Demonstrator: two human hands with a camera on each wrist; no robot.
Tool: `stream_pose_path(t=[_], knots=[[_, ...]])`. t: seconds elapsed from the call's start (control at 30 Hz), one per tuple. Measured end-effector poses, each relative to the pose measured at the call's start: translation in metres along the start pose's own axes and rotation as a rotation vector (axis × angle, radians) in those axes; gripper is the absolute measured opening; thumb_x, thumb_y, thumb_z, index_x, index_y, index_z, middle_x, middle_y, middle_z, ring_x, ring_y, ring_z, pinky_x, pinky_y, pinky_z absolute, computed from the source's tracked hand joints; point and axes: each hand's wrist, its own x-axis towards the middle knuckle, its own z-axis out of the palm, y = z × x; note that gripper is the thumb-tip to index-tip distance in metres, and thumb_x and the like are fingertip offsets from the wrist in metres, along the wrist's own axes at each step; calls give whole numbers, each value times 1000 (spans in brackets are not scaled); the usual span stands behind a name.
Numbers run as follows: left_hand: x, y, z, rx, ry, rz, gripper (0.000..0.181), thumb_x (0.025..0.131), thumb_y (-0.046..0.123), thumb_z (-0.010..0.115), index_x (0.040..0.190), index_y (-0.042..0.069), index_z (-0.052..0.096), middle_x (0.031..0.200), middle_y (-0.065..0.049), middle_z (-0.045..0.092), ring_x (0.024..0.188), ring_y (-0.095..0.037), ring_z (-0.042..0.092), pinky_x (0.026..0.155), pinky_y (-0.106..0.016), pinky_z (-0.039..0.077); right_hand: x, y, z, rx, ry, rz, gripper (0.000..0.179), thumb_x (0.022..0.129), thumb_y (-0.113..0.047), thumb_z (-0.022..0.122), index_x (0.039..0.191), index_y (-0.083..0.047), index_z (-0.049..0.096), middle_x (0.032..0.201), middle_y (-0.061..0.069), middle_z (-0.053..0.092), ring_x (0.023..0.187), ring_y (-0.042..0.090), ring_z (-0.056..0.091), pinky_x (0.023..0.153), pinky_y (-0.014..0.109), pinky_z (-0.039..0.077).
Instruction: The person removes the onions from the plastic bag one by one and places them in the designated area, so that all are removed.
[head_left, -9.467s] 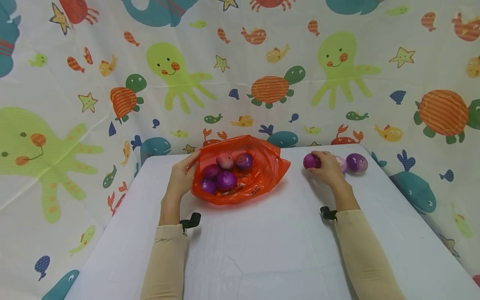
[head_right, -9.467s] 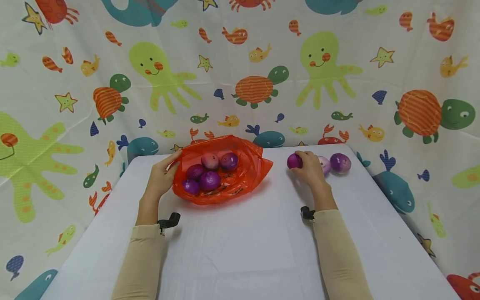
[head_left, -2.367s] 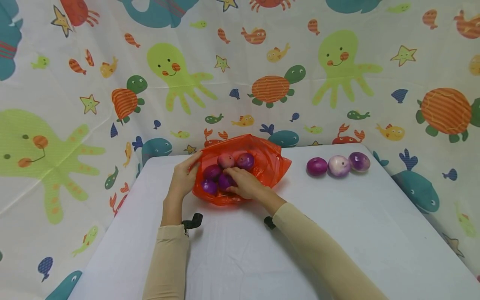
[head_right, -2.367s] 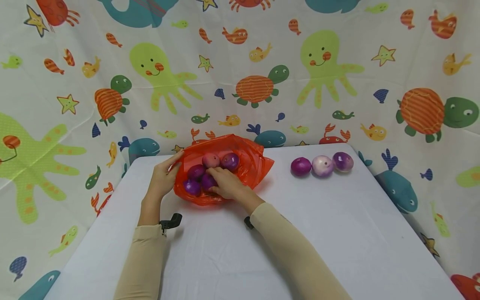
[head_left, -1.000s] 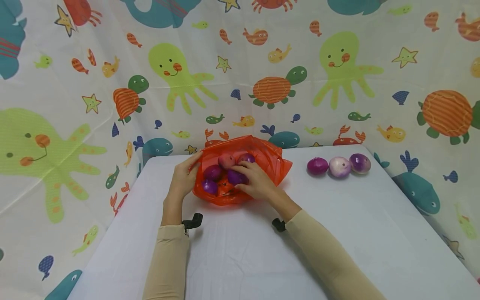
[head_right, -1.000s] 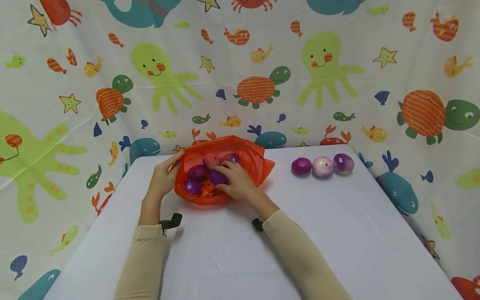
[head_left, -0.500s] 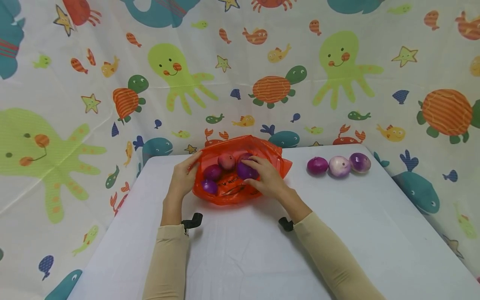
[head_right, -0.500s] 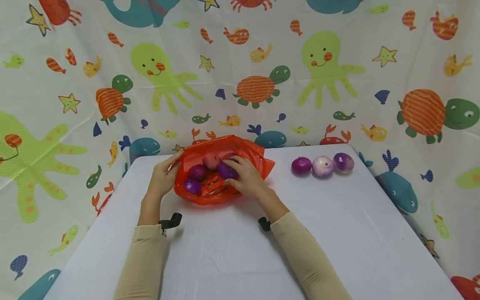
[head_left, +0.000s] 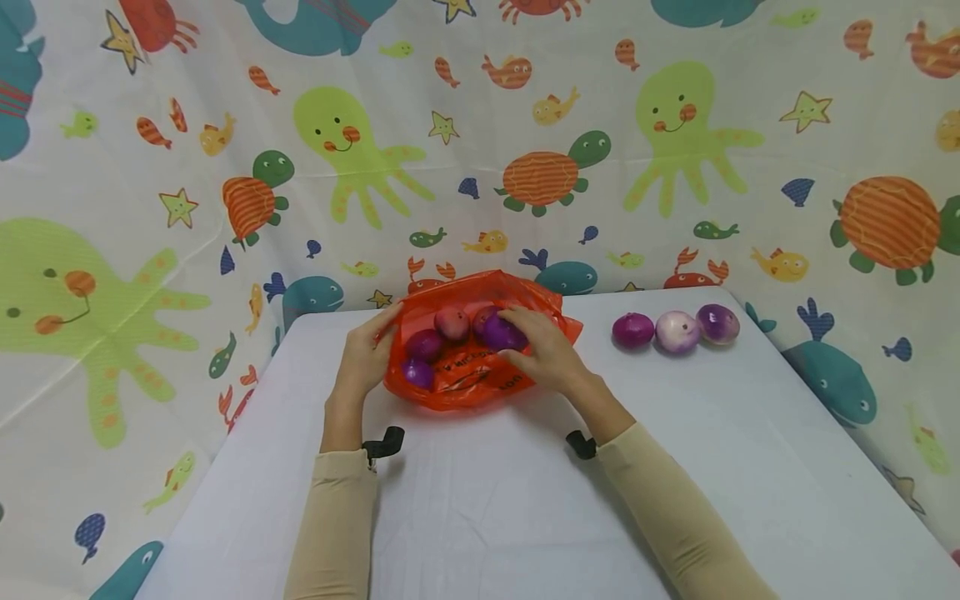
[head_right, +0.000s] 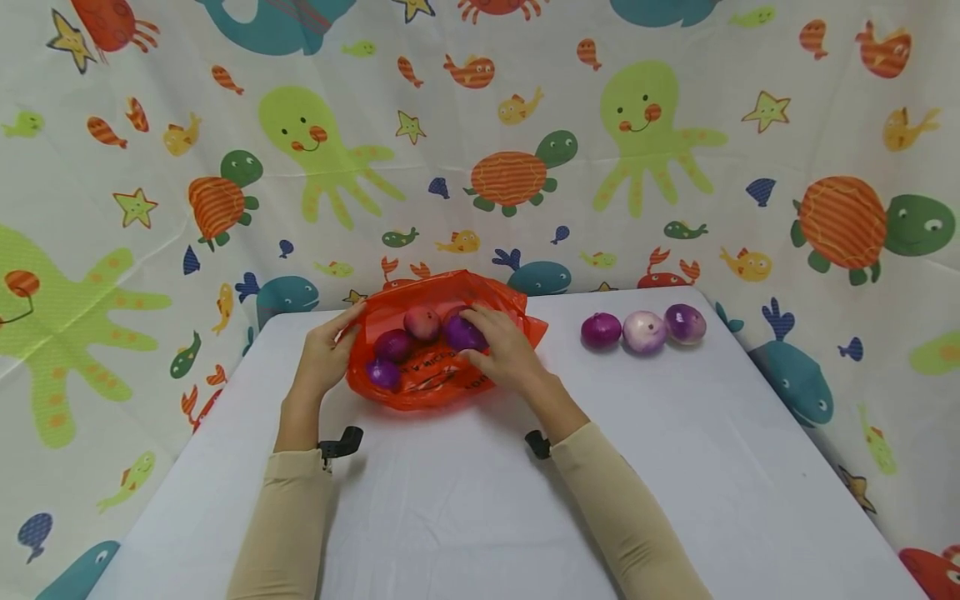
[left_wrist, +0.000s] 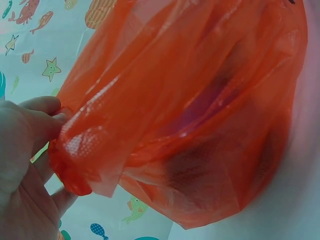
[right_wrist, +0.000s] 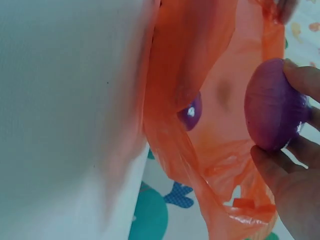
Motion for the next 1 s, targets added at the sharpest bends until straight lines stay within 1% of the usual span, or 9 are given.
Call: stream_pose_path(t=[0.1,0.23,0.33,0.47,0.63,0.7,0.87,1.0], knots=[[0,-1,0,-1,-1,-5,49,108,12,54,154,28,52,159,3,52,151,-28,44,118,-52,43,0,0,-2,-19,33,-7,66,93,-26,80,153,-17,52,163,9,42,148,36,43,117,59,44],[-1,-1,-1,-3,-1,-4,48,108,12,54,155,25,52,159,2,52,151,-29,44,118,-52,44,0,-2,-6,-22,77,-39,65,92,-24,81,151,-17,54,156,11,46,143,34,48,112,57,50],[-2,-1,-1,-2,-1,-6,48,108,12,54,154,26,52,159,2,52,151,-29,44,118,-52,44,-1,-3,-9,-18,88,-51,65,92,-23,81,151,-17,54,154,11,48,143,34,48,111,57,50],[-2,-2,0,-1,0,-7,49,108,12,54,154,28,52,159,2,52,151,-29,44,118,-52,44,-1,-1,-11,-14,92,-43,67,93,-22,80,153,-18,52,157,14,47,144,36,47,111,57,51],[-1,-1,0,-5,4,2,48,108,11,54,154,24,53,159,1,52,151,-29,45,119,-52,43,0,1,-16,2,113,-37,68,93,-22,79,155,-17,50,159,16,45,145,38,46,110,57,51],[-1,-1,-1,-5,5,3,47,108,11,54,154,23,53,158,0,52,151,-29,45,119,-52,43,-1,2,-19,3,132,-35,69,93,-21,80,155,-15,50,159,16,45,146,38,45,110,57,51],[-1,-1,-1,1,4,-4,48,108,12,54,154,25,53,159,-1,52,151,-30,45,118,-53,44,-2,5,-26,0,191,-36,70,92,-20,81,154,-14,49,158,15,46,146,35,46,111,53,51],[-1,0,-2,5,6,-4,48,108,11,54,154,24,53,158,-1,52,151,-30,45,118,-52,44,-2,9,-31,15,235,-45,68,92,-20,81,153,-12,50,156,15,48,143,36,49,112,54,51]])
